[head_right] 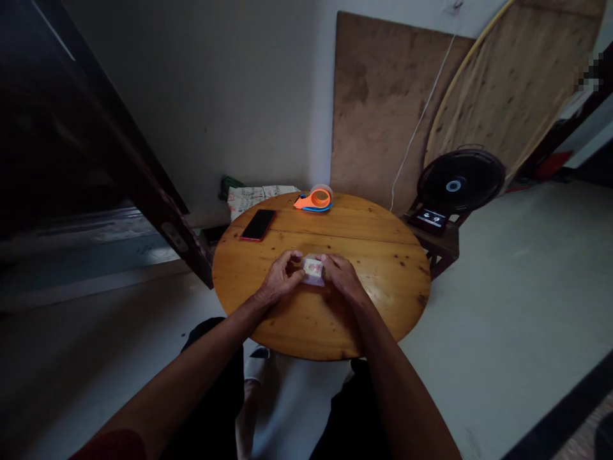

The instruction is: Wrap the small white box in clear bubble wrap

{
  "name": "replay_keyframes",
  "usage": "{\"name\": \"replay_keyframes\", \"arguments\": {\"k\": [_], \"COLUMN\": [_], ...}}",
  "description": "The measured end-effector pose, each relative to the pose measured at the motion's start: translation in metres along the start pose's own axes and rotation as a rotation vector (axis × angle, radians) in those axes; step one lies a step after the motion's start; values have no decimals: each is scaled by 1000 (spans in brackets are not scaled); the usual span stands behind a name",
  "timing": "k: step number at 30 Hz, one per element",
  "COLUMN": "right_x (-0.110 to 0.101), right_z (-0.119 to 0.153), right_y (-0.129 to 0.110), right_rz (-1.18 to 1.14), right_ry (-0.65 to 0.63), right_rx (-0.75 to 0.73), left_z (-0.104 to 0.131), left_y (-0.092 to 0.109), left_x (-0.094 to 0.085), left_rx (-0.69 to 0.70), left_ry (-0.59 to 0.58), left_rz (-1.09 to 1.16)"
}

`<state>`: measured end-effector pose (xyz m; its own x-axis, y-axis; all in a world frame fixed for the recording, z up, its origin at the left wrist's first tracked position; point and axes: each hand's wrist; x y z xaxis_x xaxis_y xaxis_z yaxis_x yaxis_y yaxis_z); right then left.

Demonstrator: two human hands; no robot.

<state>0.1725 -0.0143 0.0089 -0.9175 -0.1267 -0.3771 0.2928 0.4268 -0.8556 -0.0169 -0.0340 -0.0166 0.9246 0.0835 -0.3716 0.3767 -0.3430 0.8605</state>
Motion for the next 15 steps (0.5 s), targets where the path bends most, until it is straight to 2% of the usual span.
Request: {"name": "replay_keyframes", "arguments": {"k": [4,9,12,15], "right_x": [3,7,8,8], "right_z": [-2,-6,-8,-7], "right_y": [5,27,32,26], "right_rz": [-4,144,140,95], "right_ry": [-63,112,50,-7], "right_rx": [0,-11,-21,-13], "left_z": [1,2,2,2], "left_y": [0,3,4,3], "left_x": [0,-1,0,2], "left_rx": [-3,22,33,30], "left_ry": [-20,-61,-94,-103], "left_rz": [19,-21,-27,-44]}}
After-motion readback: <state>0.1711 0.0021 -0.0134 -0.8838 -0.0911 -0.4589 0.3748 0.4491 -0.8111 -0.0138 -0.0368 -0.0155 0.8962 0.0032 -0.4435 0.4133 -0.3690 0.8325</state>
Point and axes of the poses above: each hand's wrist, its own z-axis away from the middle knuckle, its own x-axis out of the palm, y = z × x, and after that the axes turned 7 degrees about -x, right-handed
